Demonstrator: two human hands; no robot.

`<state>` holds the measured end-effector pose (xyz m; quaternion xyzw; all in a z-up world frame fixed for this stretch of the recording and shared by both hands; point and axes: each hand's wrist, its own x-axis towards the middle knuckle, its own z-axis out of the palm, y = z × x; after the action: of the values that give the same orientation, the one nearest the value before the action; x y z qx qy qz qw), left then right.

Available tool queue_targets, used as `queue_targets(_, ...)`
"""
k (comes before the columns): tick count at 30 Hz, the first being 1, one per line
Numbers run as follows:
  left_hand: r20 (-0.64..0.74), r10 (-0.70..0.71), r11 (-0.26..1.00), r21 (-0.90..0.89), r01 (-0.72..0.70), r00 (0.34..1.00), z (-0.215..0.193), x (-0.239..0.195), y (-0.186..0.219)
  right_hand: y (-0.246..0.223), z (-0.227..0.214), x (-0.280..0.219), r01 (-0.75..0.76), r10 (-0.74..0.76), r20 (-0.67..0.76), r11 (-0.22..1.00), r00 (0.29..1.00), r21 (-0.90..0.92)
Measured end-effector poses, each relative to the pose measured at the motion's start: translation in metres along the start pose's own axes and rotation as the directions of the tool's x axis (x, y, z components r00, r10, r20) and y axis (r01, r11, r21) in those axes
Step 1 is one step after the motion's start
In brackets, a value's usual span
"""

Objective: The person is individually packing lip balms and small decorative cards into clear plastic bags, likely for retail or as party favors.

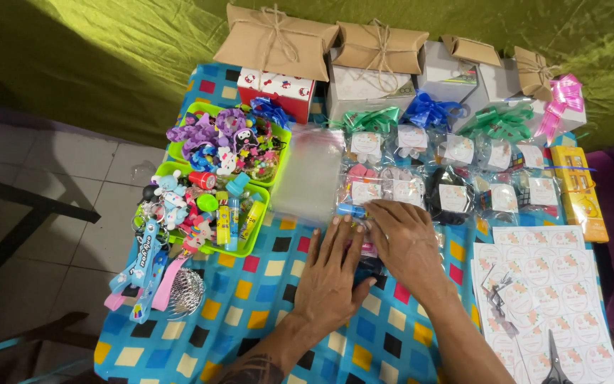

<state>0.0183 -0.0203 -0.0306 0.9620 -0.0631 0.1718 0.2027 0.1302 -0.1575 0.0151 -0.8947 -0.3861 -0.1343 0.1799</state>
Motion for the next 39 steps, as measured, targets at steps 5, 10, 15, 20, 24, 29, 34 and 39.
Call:
queue_targets(5, -0.027, 0.009, 0.998, -0.068, -0.011, 1.000, 0.000, -0.002, 0.000, -0.011, -0.004, 0.004, -0.010, 0.010, -0.018, 1.000, 1.000, -0.004)
queue_targets(10, -0.297, 0.145, 0.980, -0.085, -0.178, 0.944, -0.006, -0.001, 0.001, -0.030, -0.002, 0.033, 0.079, -0.062, -0.102, 0.982, 0.993, 0.171)
queue_targets(15, -0.388, 0.399, 0.842, -0.206, -0.499, 0.831, -0.011, -0.005, 0.002, -0.017, 0.051, 0.068, 0.153, -0.156, 0.217, 0.988, 0.964, 0.032)
queue_targets(20, -0.387, 0.364, 0.844, -0.247, -0.476, 0.847, -0.010, -0.006, 0.002, -0.029, 0.063, 0.065, 0.322, -0.305, 0.103, 0.902, 0.947, -0.288)
queue_targets(24, -0.381, 0.348, 0.835, -0.290, -0.468, 0.857, -0.017, -0.004, 0.003, -0.033, 0.063, 0.058, 0.310, -0.289, 0.115, 0.908, 0.951, -0.281)
queue_targets(29, -0.411, 0.328, 0.814, -0.334, -0.476, 0.850, -0.019, -0.002, 0.004, -0.033, 0.072, 0.060, 0.325, -0.360, -0.106, 0.911, 0.927, -0.253)
queue_targets(34, -0.411, 0.259, 0.807, -0.405, -0.430, 0.874, -0.016, -0.002, 0.001, -0.033, 0.064, 0.063, 0.272, -0.296, -0.084, 0.938, 0.952, -0.215)
queue_targets(39, -0.239, -0.058, 0.700, -0.702, -0.131, 0.969, -0.011, -0.002, -0.005, -0.039, 0.037, 0.064, 0.185, -0.171, -0.089, 0.962, 0.981, 0.202)
